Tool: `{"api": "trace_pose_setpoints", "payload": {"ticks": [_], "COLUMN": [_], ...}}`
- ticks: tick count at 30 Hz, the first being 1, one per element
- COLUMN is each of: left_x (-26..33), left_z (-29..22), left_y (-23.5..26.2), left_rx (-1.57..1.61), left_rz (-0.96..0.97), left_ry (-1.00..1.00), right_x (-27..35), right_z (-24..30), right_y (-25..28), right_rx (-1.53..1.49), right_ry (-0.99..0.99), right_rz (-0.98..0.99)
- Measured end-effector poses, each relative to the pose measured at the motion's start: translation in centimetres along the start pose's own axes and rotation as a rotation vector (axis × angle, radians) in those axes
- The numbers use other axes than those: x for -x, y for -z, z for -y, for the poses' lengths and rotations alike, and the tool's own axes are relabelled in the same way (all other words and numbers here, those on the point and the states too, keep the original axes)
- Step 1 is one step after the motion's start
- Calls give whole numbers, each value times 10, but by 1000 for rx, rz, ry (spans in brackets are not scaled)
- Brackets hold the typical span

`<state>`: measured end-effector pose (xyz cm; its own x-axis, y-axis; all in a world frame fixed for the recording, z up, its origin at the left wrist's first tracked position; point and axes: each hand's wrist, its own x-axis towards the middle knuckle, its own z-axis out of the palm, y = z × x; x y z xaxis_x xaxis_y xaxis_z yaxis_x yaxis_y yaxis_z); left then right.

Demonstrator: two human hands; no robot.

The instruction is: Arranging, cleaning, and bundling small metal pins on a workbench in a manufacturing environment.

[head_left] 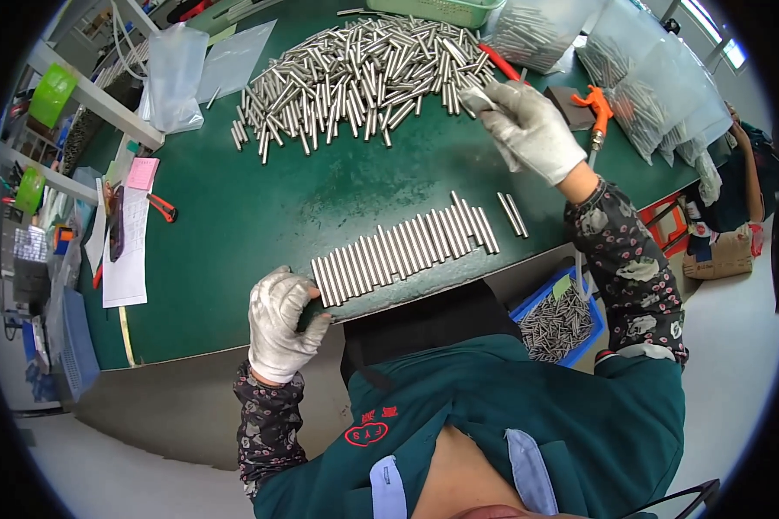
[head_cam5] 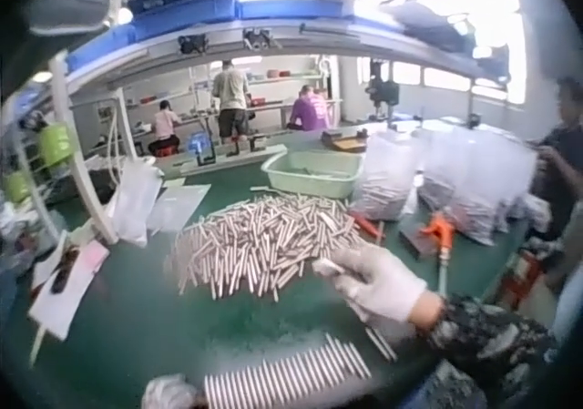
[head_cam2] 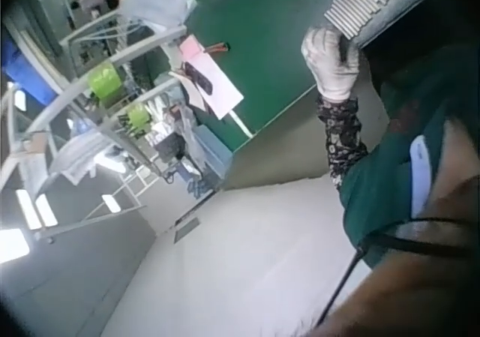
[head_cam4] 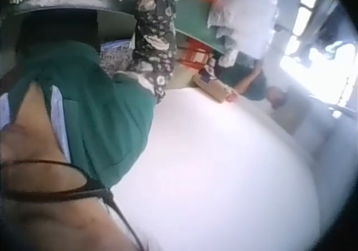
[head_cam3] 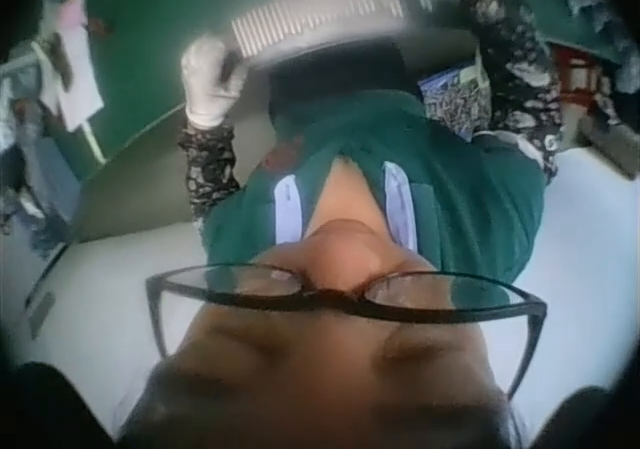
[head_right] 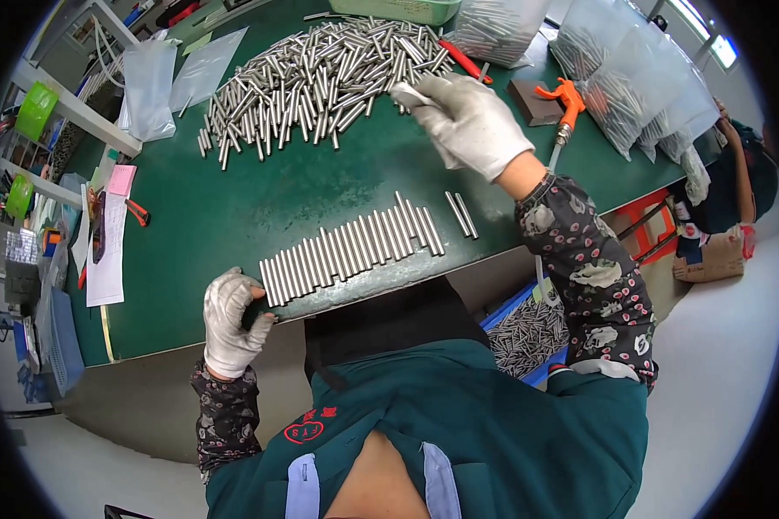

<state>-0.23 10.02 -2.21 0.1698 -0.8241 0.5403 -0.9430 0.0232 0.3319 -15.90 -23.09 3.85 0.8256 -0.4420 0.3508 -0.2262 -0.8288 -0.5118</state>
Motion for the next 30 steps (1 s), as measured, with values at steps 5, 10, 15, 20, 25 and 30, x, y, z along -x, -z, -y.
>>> {"api": "trace_pose_setpoints", "payload": {"ticks": [5, 10, 15, 20, 25, 30], "left_x": [-6, -22, -77, -122, -124, -121], "left_z": [3, -5, -19, -43, -47, -47], "left_y": [-1, 5, -10, -57, -80, -84], "left_rx": [-15, -105, -43, -36, 17, 80], "left_rz": [9, 86, 252, 451, 507, 396], "left_ry": [-8, 19, -112, -161, -169, -190], "right_x": [47, 96, 100, 95, 88, 88], "right_z": [-3, 34, 35, 40, 35, 29], "right_y": [18, 14, -3, -13, -23, -27], "right_rx": [660, 335, 173, 20, 99, 68], "right_ry": [113, -1, -208, -189, -141, -28], "right_rz": [-208, 288, 316, 303, 260, 277]}}
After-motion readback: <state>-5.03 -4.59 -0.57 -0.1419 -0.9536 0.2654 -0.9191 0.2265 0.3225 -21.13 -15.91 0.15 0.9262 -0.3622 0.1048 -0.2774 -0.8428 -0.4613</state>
